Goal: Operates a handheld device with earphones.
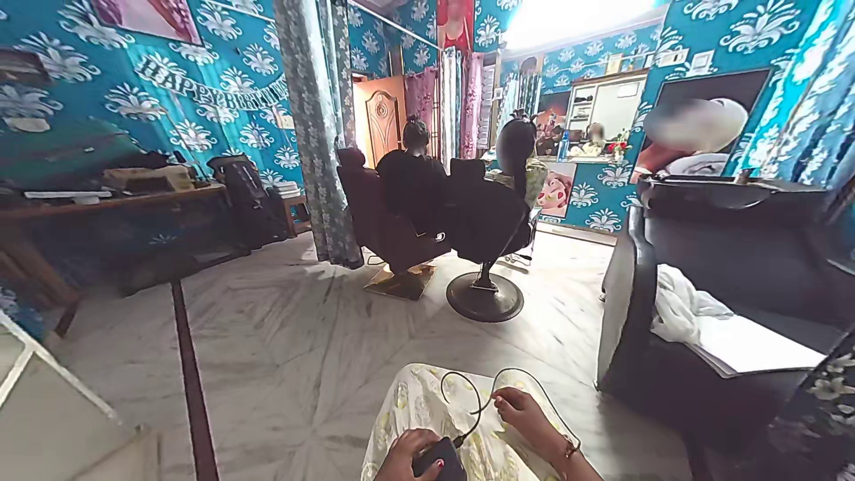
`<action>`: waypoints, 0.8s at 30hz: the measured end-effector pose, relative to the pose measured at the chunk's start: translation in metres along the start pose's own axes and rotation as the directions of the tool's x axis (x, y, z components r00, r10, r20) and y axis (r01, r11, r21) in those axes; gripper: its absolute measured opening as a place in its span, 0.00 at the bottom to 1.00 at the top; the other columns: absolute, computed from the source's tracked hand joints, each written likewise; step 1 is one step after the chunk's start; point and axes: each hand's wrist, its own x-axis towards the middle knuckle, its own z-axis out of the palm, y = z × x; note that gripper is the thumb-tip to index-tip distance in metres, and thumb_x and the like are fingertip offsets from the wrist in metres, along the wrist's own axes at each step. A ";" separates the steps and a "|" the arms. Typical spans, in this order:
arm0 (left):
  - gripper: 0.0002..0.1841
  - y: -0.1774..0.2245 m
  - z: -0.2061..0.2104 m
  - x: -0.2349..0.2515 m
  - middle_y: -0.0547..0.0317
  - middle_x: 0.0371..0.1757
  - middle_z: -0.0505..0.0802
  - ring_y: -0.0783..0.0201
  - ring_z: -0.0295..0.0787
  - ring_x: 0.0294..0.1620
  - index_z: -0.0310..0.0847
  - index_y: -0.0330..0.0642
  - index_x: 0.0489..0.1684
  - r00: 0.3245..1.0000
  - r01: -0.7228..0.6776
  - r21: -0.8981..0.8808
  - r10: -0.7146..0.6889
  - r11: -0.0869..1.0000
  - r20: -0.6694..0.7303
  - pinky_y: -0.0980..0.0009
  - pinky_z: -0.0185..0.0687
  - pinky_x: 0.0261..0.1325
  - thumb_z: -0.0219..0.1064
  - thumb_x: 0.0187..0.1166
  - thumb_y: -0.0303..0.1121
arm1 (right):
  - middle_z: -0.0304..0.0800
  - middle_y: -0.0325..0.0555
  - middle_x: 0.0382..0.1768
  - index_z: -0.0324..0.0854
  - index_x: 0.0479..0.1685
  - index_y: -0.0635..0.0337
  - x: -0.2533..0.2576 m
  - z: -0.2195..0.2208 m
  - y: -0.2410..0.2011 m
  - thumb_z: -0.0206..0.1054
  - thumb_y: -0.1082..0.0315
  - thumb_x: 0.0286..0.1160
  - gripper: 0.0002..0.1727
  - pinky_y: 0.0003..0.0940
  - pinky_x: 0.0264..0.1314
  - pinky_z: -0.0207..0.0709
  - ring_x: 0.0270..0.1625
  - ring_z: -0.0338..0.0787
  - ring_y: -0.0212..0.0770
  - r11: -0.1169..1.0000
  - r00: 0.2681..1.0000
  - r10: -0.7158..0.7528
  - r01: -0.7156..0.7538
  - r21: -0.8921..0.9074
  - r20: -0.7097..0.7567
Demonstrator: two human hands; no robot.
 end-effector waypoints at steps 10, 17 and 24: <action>0.24 -0.005 0.002 0.001 0.44 0.71 0.88 0.44 0.78 0.77 0.86 0.37 0.67 0.999 -0.036 0.006 0.036 0.999 -0.013 0.40 0.64 0.82 0.72 0.74 0.42 | 0.90 0.46 0.38 0.85 0.54 0.67 0.000 0.000 0.003 0.62 0.67 0.85 0.13 0.31 0.50 0.84 0.39 0.89 0.33 1.000 1.000 -0.010 0.010 0.005 -0.009; 0.24 -0.005 0.003 0.001 0.44 0.71 0.88 0.44 0.79 0.76 0.86 0.37 0.66 0.999 -0.045 0.008 0.045 0.999 -0.021 0.42 0.64 0.82 0.72 0.75 0.41 | 0.90 0.47 0.40 0.85 0.55 0.67 0.001 -0.001 0.004 0.62 0.68 0.85 0.12 0.31 0.50 0.84 0.40 0.89 0.33 1.000 1.000 -0.015 0.015 0.007 -0.004; 0.25 -0.005 0.002 0.001 0.45 0.71 0.88 0.44 0.79 0.77 0.86 0.37 0.67 0.999 -0.040 0.015 0.041 0.999 -0.018 0.42 0.65 0.82 0.73 0.74 0.41 | 0.90 0.47 0.39 0.85 0.54 0.67 0.001 -0.001 0.004 0.62 0.68 0.84 0.12 0.31 0.49 0.83 0.39 0.88 0.33 1.000 1.000 -0.019 0.019 0.004 0.000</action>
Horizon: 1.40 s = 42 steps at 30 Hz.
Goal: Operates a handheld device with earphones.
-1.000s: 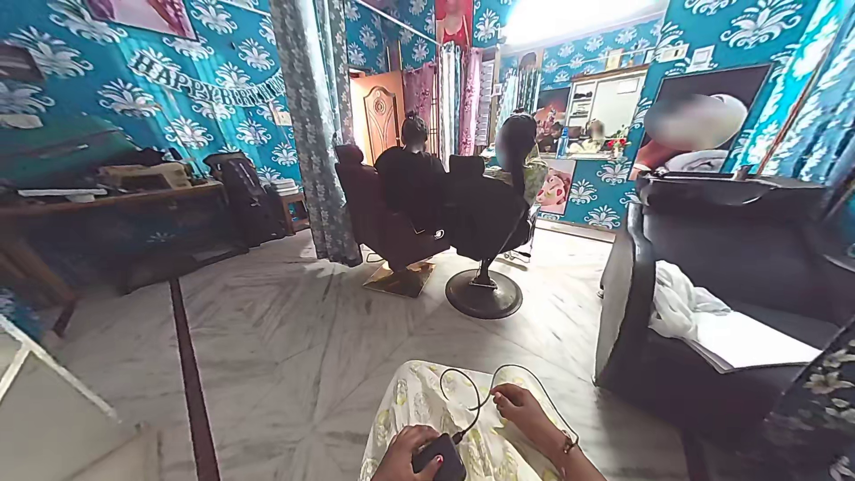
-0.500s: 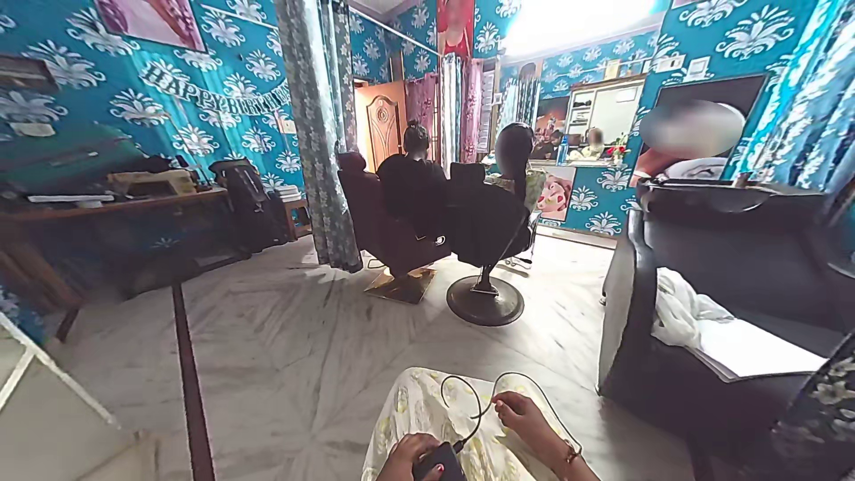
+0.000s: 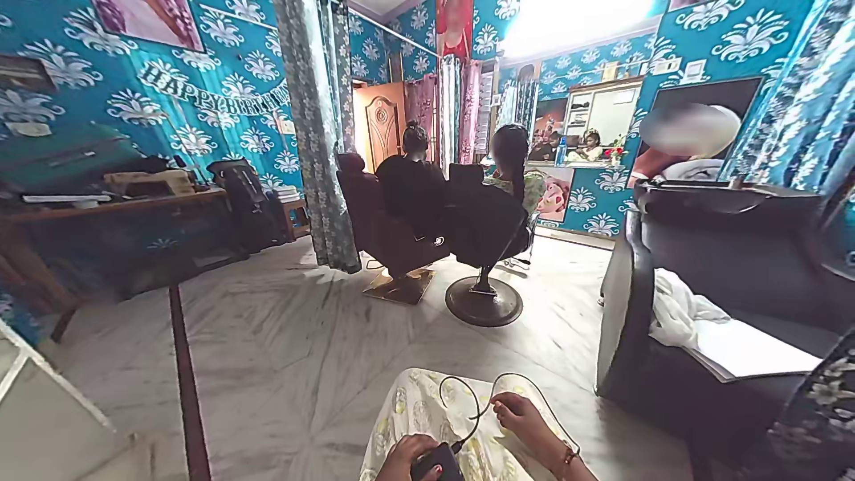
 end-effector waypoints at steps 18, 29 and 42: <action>0.26 0.009 -0.003 -0.002 0.42 0.71 0.88 0.41 0.78 0.76 0.85 0.36 0.68 1.000 0.020 -0.014 -0.019 1.000 0.018 0.38 0.63 0.81 0.72 0.73 0.42 | 0.90 0.49 0.41 0.85 0.56 0.68 -0.002 -0.001 -0.003 0.62 0.68 0.85 0.14 0.33 0.51 0.83 0.41 0.88 0.34 0.999 1.000 0.013 -0.012 -0.035 0.014; 0.25 0.005 -0.003 0.000 0.42 0.70 0.88 0.41 0.79 0.75 0.86 0.35 0.66 1.000 -0.015 -0.022 0.016 1.000 0.010 0.38 0.65 0.80 0.73 0.72 0.41 | 0.90 0.48 0.40 0.85 0.55 0.68 -0.001 0.000 -0.002 0.62 0.69 0.84 0.12 0.32 0.50 0.83 0.39 0.88 0.33 1.000 1.000 0.009 -0.009 -0.021 0.010; 0.24 0.006 -0.002 -0.001 0.41 0.71 0.88 0.41 0.78 0.76 0.86 0.35 0.66 1.000 -0.011 -0.022 0.011 1.000 -0.004 0.38 0.64 0.81 0.72 0.75 0.40 | 0.90 0.48 0.39 0.86 0.55 0.67 0.001 0.001 0.002 0.62 0.68 0.84 0.13 0.34 0.49 0.83 0.39 0.88 0.35 0.998 1.000 -0.015 0.016 -0.062 0.017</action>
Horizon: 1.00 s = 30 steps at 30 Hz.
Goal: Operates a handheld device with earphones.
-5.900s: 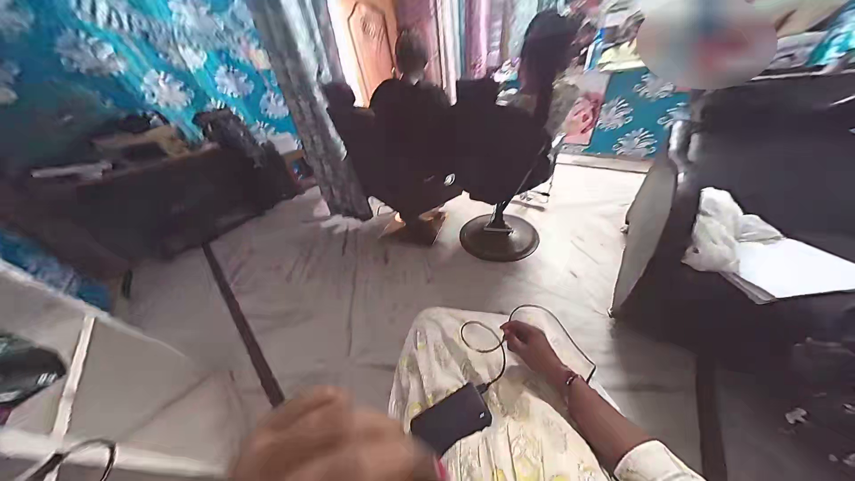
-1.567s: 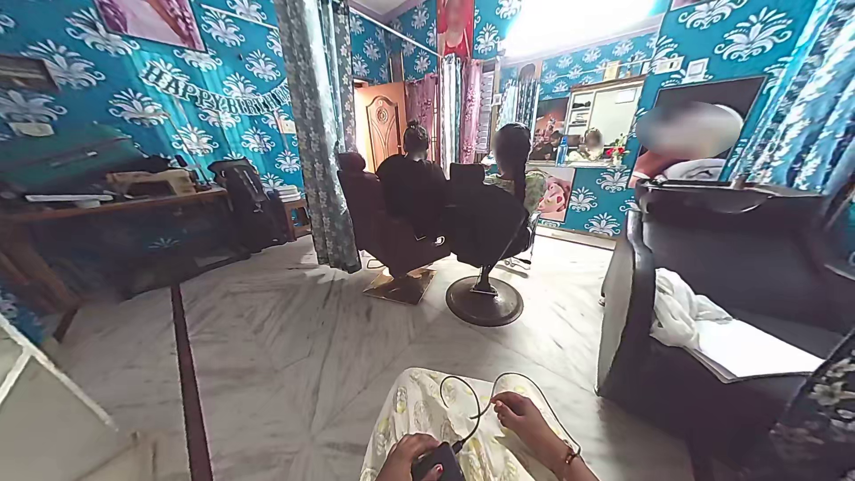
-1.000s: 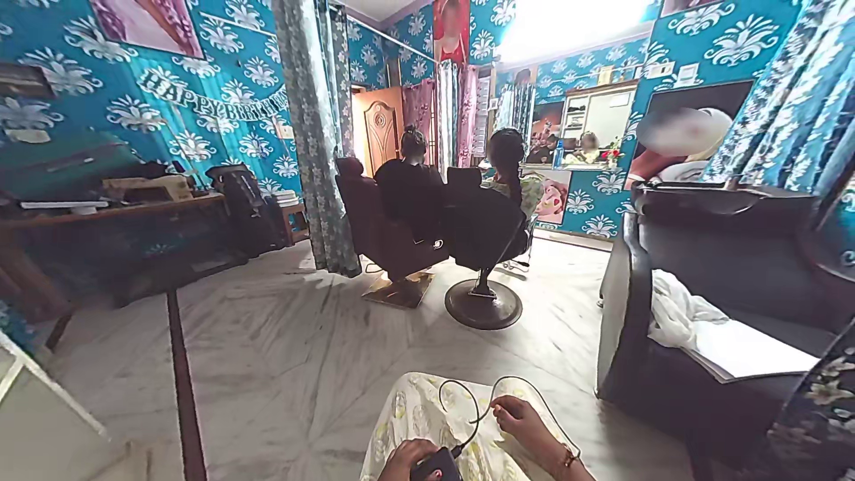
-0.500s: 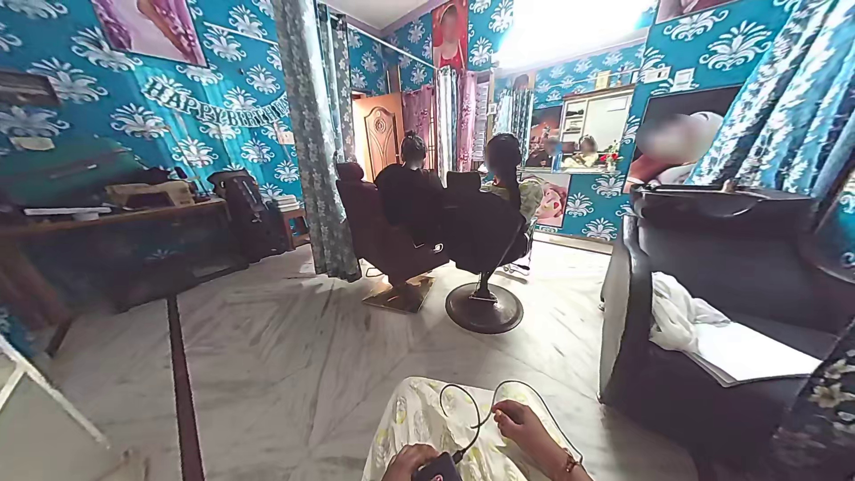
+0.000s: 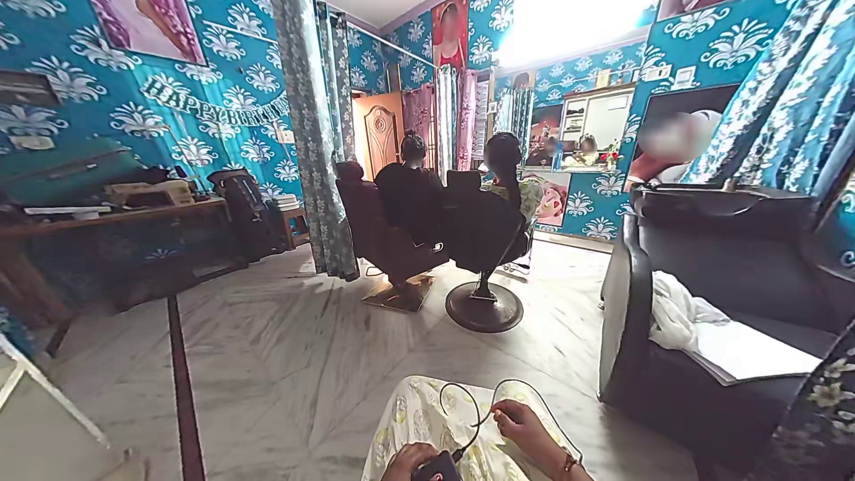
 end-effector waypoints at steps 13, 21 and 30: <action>0.24 -0.001 0.000 0.000 0.40 0.70 0.88 0.41 0.79 0.76 0.86 0.34 0.66 1.000 -0.014 0.003 0.014 1.000 -0.004 0.39 0.65 0.81 0.71 0.76 0.40 | 0.90 0.47 0.39 0.86 0.55 0.67 -0.001 0.000 -0.001 0.63 0.67 0.84 0.13 0.34 0.48 0.83 0.38 0.88 0.34 1.000 1.000 0.015 -0.015 0.015 0.007; 0.25 -0.004 0.001 0.001 0.41 0.71 0.87 0.41 0.79 0.76 0.86 0.34 0.66 1.000 -0.017 -0.008 0.017 1.000 -0.007 0.40 0.65 0.81 0.73 0.74 0.41 | 0.89 0.46 0.37 0.85 0.53 0.66 -0.001 0.000 -0.001 0.62 0.67 0.84 0.12 0.33 0.47 0.82 0.37 0.87 0.33 1.000 1.000 0.008 -0.008 0.014 0.004; 0.24 0.003 0.000 -0.001 0.41 0.70 0.88 0.42 0.79 0.75 0.85 0.34 0.66 1.000 0.014 -0.004 -0.014 1.000 -0.001 0.42 0.66 0.82 0.71 0.76 0.41 | 0.90 0.46 0.37 0.86 0.54 0.66 -0.003 -0.001 -0.001 0.62 0.66 0.84 0.13 0.34 0.48 0.83 0.37 0.87 0.34 1.000 1.000 -0.002 0.002 -0.006 0.007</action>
